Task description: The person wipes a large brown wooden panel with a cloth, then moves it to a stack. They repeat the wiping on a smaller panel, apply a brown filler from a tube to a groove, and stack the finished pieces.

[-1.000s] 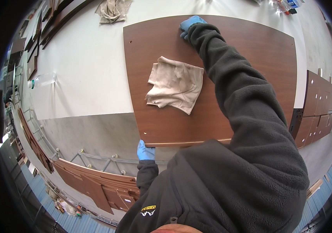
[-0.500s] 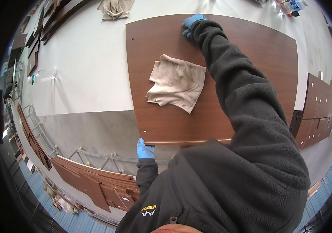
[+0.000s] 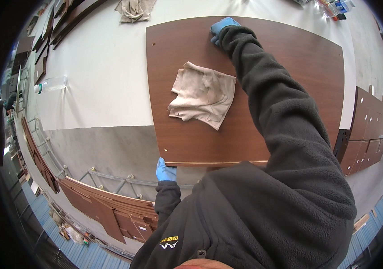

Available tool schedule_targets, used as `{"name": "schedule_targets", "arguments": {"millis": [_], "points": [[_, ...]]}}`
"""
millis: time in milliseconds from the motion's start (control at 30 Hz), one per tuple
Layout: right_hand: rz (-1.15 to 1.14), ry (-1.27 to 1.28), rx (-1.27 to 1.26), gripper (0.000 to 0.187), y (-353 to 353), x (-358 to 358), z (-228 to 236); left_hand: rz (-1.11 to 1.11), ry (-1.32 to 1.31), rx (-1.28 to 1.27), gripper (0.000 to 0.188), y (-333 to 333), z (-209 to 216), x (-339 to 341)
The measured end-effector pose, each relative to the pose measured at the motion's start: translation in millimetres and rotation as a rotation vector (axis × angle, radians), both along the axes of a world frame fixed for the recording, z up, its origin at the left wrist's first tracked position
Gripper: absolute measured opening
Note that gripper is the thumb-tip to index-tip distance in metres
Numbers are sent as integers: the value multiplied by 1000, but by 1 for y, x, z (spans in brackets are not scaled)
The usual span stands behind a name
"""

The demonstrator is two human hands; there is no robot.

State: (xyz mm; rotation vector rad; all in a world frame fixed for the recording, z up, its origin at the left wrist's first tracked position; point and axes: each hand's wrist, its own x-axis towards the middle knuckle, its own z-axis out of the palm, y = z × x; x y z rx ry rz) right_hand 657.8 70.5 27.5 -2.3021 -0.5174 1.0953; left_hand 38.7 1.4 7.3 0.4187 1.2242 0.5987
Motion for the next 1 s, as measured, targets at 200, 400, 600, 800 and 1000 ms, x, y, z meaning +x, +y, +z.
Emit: {"name": "schedule_targets", "arguments": {"millis": [200, 400, 600, 800, 1000], "points": [[138, -845, 375, 36, -52, -98, 11, 42, 51, -59, 43, 1, -2, -2], [852, -750, 425, 73, -127, -204, 7, -32, 6, -25, 42, 3, -6, -8], [187, -930, -317, 54, -221, -41, 15, -42, 112, -58, 49, 5, -6, -7], [-134, -1017, -390, 39, -168, 34, 21, 14, 27, -48, 41, 3, 4, -1], [376, -1149, 5, 66, 46, -58, -7, -8, 41, -28, 42, 3, 2, 2]]}}
